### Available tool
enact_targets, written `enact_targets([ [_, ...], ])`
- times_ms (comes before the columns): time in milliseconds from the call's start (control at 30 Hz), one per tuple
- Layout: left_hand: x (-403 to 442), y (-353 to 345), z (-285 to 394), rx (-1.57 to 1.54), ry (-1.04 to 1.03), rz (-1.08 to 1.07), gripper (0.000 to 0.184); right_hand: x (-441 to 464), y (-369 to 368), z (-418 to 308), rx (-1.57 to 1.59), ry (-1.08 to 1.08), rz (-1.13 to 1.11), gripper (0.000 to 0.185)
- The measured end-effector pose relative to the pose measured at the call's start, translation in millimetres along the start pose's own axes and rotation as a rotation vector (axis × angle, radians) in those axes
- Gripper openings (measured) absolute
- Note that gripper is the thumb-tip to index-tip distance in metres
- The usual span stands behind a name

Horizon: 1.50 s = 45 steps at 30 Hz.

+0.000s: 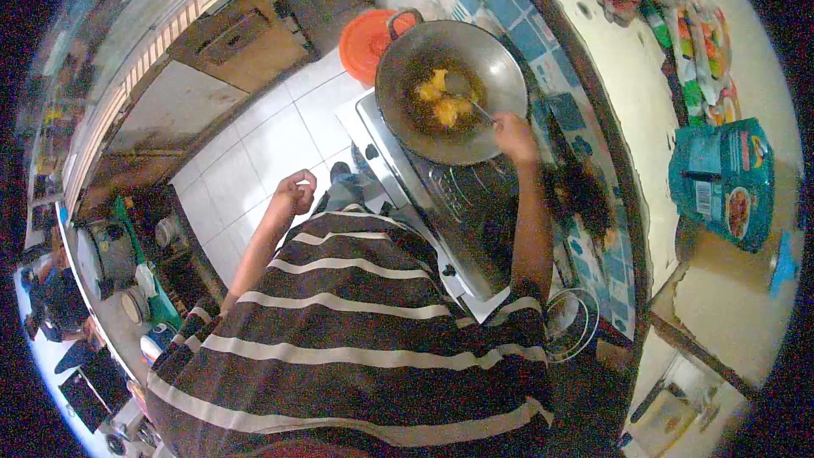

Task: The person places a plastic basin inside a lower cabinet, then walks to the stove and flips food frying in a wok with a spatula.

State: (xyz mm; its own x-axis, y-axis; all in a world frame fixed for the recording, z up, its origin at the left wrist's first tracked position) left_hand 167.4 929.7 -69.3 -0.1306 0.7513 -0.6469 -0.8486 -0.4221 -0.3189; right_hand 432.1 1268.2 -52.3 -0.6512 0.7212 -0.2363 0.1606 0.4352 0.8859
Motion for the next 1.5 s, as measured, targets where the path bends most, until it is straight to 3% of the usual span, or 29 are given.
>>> enact_targets([
  [233,2,1,2,-0.006,-0.013,-0.005,0.026,-2,-2,4,0.03,0.045,0.091,0.028],
  [333,1,1,3,-0.003,-0.012,0.008,0.026,-6,-3,8,-0.035,-0.105,0.026,0.027],
  [533,0,-1,6,0.011,-0.004,0.014,0.026,-20,-14,-4,-0.157,-0.098,0.129,0.026],
  [633,1,0,7,0.012,-0.002,0.017,0.026,-19,-36,14,-0.078,0.156,0.3,0.025],
  [1033,4,3,8,0.018,0.012,0.014,0.026,-18,-49,-2,-0.025,0.125,0.169,0.025],
  [1133,5,3,5,0.026,0.018,0.02,0.026,-17,-50,-5,-0.019,0.261,0.271,0.023],
  [1333,7,5,3,0.036,0.026,0.015,0.025,-12,-48,-6,0.0,0.08,0.137,0.024],
  [1500,9,7,4,0.028,0.045,0.017,0.025,-11,-43,-14,0.054,0.062,0.145,0.023],
])
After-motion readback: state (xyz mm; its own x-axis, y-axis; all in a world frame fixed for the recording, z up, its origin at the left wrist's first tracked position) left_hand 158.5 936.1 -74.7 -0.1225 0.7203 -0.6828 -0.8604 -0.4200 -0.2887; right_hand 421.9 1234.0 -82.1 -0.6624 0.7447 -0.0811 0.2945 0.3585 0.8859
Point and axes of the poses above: each hand's wrist, its own x-axis towards the middle knuckle, its own y-axis out of the back of the hand, z = x × y, the point moved 6 cm from there along x, towards the middle knuckle, and after that the axes turned 8 degrees about y, right-handed, at the moved point
